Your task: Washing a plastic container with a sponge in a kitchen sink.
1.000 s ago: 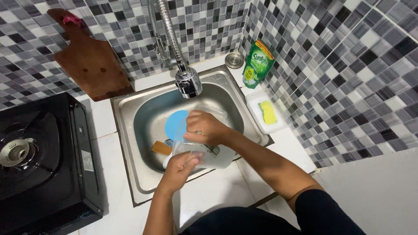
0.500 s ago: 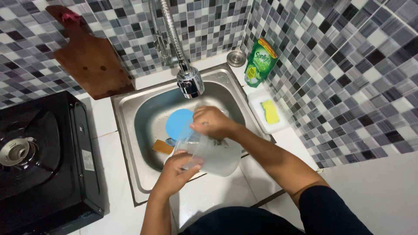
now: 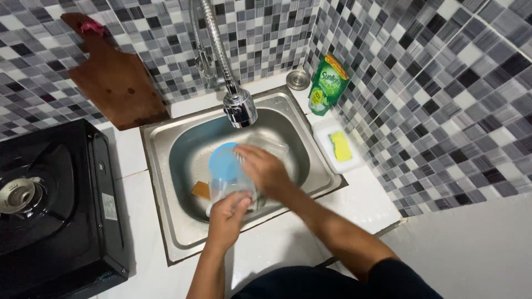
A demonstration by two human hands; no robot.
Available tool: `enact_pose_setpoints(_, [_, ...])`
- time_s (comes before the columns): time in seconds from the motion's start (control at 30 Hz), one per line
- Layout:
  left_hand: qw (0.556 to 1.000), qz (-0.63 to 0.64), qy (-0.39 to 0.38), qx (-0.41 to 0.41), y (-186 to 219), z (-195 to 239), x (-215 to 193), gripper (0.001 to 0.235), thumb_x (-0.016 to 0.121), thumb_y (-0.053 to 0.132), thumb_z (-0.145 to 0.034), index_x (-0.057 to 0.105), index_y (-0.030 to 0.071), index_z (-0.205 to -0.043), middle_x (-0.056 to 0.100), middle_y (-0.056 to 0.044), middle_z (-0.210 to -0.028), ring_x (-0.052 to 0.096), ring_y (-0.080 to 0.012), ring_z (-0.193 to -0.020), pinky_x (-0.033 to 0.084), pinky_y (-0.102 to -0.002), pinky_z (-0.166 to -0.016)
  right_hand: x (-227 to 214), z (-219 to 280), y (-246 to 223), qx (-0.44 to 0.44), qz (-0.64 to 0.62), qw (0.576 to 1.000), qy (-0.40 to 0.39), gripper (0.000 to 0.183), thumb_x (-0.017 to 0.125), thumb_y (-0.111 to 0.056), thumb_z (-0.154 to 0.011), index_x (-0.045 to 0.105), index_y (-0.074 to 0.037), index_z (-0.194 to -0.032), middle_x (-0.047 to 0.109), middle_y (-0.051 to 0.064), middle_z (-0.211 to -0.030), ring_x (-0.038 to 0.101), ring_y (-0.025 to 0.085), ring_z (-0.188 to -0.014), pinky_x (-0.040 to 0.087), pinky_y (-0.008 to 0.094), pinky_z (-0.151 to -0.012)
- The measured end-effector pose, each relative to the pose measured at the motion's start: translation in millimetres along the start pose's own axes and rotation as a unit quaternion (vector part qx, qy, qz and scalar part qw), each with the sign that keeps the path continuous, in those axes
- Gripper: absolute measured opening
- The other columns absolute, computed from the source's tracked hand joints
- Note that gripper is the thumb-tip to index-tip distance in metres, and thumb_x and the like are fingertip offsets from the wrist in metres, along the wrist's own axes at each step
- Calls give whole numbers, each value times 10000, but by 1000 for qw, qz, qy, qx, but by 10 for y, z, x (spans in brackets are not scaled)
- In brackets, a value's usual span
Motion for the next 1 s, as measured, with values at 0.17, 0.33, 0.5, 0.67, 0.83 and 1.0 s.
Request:
enact_pose_setpoints(0.17, [992,110,55,33,-142,31,-1,248,628,171,-1010,733,-30,-1110,785,-106,-997,703,-152,-931,545,-290,-884,24,348,137,-79,191,974,92,487,666,-177,-882,618,-50,-1351,619,190,-1374,596,359,-1277,422,483,-1082])
enact_pose_setpoints(0.33, [984,157,76,19,-190,135,127,275,603,168,-1026,715,-38,-1169,793,-141,-1029,712,-172,-967,536,-303,-918,-145,481,879,-8,84,974,208,336,620,-156,-1004,639,-102,-1335,636,145,-1414,627,291,-1320,488,381,-1127])
enact_pose_setpoints(0.5, [962,250,99,47,-290,168,189,295,585,178,-1043,677,-53,-1201,771,-157,-1056,734,-211,-1000,549,-326,-958,25,614,1242,218,-554,789,154,463,481,-326,-1030,589,-73,-1402,674,53,-1319,641,162,-1197,510,322,-1019])
enact_pose_setpoints(0.67, [978,172,114,25,-342,252,166,297,579,178,-1037,680,-41,-1210,775,-136,-1061,726,-190,-1001,541,-312,-953,233,1039,1317,359,-561,729,159,540,452,-439,-1058,564,-44,-1409,676,56,-1254,632,178,-1107,493,344,-939])
enact_pose_setpoints(0.83, [990,58,110,62,110,345,100,258,604,162,-1009,723,-12,-1157,793,-114,-1025,729,-173,-980,556,-314,-918,174,1238,1235,366,-541,750,105,564,438,-447,-1030,546,-57,-1423,687,16,-1307,676,115,-1138,539,272,-948])
enact_pose_setpoints(1.0, [967,-206,119,97,315,575,96,235,651,225,-962,772,65,-1084,787,-118,-966,730,-280,-919,550,-391,-838,65,1493,1277,401,-479,775,95,385,542,-240,-1014,592,-11,-1319,724,71,-1134,726,150,-969,575,289,-812])
Point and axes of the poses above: each hand's wrist, its own z-axis away from the middle knuckle, its own x-axis out of the palm, y = z × x, the point moved 7 cm from there along -z, towards the middle knuckle
